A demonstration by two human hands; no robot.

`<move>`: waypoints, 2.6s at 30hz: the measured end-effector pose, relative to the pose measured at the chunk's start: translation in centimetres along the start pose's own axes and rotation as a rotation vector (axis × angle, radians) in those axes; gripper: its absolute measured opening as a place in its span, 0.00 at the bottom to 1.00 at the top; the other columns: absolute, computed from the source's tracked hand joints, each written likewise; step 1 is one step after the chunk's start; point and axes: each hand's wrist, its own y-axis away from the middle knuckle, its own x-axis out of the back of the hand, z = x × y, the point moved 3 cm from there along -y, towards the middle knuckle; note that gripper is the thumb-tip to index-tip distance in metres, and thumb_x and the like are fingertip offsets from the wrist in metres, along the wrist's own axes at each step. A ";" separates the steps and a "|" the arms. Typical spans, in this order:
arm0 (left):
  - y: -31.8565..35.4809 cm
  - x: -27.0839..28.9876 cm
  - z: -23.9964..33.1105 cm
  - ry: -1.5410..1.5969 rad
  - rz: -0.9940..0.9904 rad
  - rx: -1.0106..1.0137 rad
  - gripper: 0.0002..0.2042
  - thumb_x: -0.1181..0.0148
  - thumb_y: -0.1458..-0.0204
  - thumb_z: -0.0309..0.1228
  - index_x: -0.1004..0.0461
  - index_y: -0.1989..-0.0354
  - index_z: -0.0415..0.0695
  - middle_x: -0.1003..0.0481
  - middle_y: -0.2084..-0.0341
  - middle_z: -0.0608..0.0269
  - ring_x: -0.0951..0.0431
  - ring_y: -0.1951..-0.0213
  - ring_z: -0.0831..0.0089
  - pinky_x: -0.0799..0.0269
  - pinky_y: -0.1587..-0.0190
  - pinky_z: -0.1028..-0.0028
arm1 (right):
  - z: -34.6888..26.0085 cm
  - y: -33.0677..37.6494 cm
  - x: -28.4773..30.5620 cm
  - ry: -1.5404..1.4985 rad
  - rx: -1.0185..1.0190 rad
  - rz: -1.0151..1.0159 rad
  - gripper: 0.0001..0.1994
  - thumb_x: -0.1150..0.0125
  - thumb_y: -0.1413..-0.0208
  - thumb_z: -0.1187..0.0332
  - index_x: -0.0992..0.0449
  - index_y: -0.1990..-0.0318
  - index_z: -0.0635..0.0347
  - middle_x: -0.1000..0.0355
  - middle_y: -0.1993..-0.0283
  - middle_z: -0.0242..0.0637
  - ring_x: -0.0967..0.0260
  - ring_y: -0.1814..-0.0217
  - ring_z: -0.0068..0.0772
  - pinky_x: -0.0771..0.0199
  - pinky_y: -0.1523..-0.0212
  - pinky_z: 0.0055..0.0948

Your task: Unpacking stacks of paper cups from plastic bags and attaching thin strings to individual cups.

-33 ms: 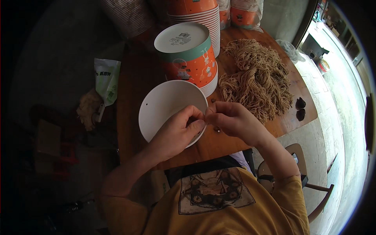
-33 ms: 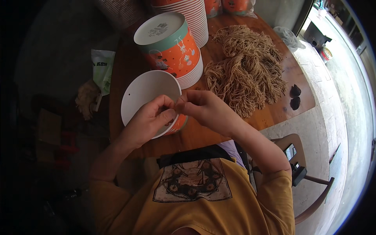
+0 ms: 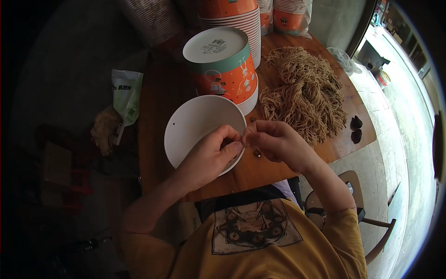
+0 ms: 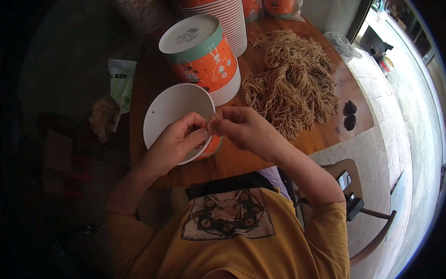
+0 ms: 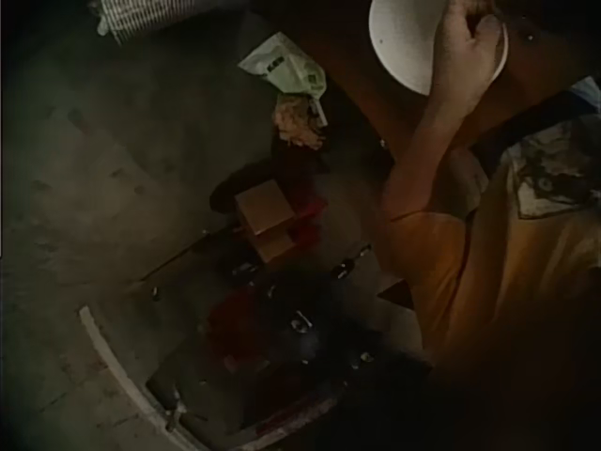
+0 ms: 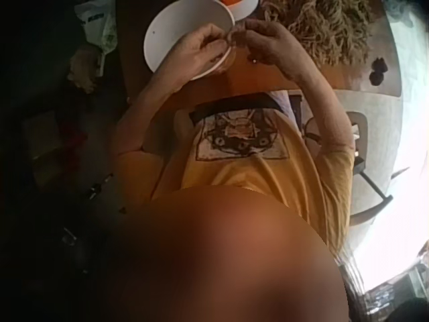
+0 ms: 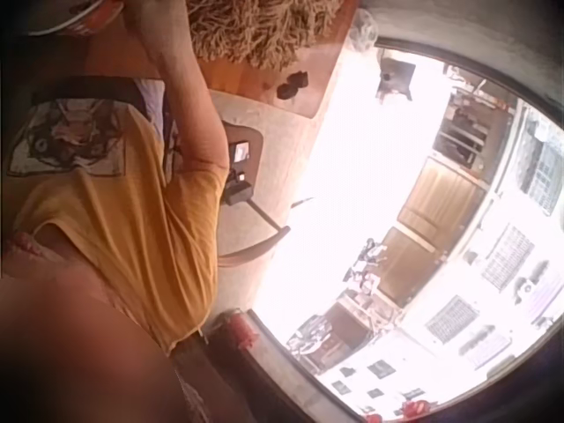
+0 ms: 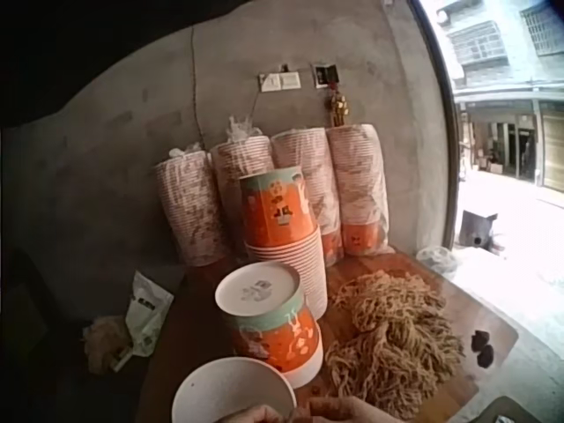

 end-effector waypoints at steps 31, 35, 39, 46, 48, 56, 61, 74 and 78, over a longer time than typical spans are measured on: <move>-0.2 -0.1 0.2 -0.140 -0.008 -0.097 0.07 0.50 0.40 0.29 0.34 0.61 0.37 0.30 0.69 0.64 0.31 0.64 0.79 0.32 0.59 0.76 | 3.6 0.4 -0.8 -0.177 0.261 0.135 0.07 0.45 0.41 0.66 0.29 0.63 0.59 0.37 0.70 0.19 0.45 0.70 0.09 0.43 0.69 0.15; -0.1 -0.1 0.2 -0.147 -0.018 -0.107 0.06 0.50 0.40 0.28 0.35 0.61 0.37 0.30 0.69 0.64 0.31 0.64 0.79 0.32 0.58 0.76 | 3.6 0.6 -1.0 -0.082 0.403 0.204 0.07 0.45 0.41 0.67 0.30 0.63 0.62 0.35 0.67 0.24 0.43 0.67 0.13 0.39 0.65 0.17; -0.2 -0.2 0.3 -0.119 -0.029 -0.082 0.06 0.50 0.41 0.27 0.35 0.60 0.37 0.30 0.67 0.63 0.31 0.63 0.79 0.32 0.57 0.76 | 3.9 0.4 -0.9 0.045 0.434 0.255 0.07 0.46 0.41 0.67 0.29 0.63 0.63 0.35 0.66 0.25 0.42 0.68 0.15 0.39 0.66 0.17; 0.0 -0.4 0.5 -0.038 -0.013 -0.050 0.06 0.49 0.42 0.25 0.35 0.59 0.37 0.29 0.66 0.62 0.30 0.62 0.79 0.32 0.56 0.75 | 3.9 0.2 -0.7 -0.244 0.203 0.140 0.10 0.48 0.38 0.60 0.27 0.64 0.57 0.37 0.74 0.18 0.46 0.75 0.10 0.46 0.76 0.13; 0.0 -0.5 0.6 -0.066 -0.012 -0.043 0.05 0.49 0.42 0.25 0.35 0.60 0.39 0.30 0.67 0.66 0.31 0.62 0.81 0.32 0.57 0.78 | 4.0 0.2 -0.7 -0.294 0.161 0.118 0.11 0.48 0.38 0.58 0.27 0.64 0.55 0.38 0.75 0.17 0.48 0.77 0.08 0.49 0.77 0.13; 0.2 -0.9 1.5 -0.364 0.068 -0.190 0.03 0.51 0.43 0.22 0.38 0.63 0.38 0.31 0.70 0.59 0.29 0.66 0.70 0.32 0.60 0.71 | 4.2 0.1 -0.7 -0.216 0.197 0.076 0.12 0.49 0.38 0.57 0.27 0.64 0.55 0.38 0.75 0.16 0.50 0.76 0.07 0.50 0.78 0.13; 0.2 -0.5 1.0 -0.407 0.091 -0.293 0.01 0.56 0.40 0.23 0.39 0.61 0.41 0.36 0.68 0.68 0.34 0.68 0.80 0.34 0.61 0.77 | 4.3 0.2 -0.8 -0.208 0.206 0.077 0.12 0.49 0.37 0.58 0.28 0.64 0.56 0.38 0.73 0.17 0.49 0.73 0.07 0.48 0.74 0.13; 0.3 -0.5 1.6 -0.391 0.164 -0.298 0.02 0.54 0.42 0.23 0.39 0.62 0.39 0.33 0.68 0.56 0.28 0.65 0.62 0.32 0.60 0.67 | 4.3 0.4 -0.9 -0.117 0.310 0.093 0.10 0.46 0.39 0.64 0.31 0.65 0.61 0.37 0.71 0.20 0.45 0.67 0.10 0.42 0.66 0.15; 0.7 -1.0 2.3 -0.730 0.217 -0.433 0.03 0.53 0.42 0.24 0.38 0.62 0.39 0.34 0.66 0.53 0.30 0.62 0.53 0.33 0.61 0.61 | 4.2 0.5 -0.8 -0.123 0.316 0.103 0.10 0.46 0.38 0.63 0.31 0.65 0.61 0.37 0.70 0.20 0.45 0.67 0.10 0.41 0.65 0.16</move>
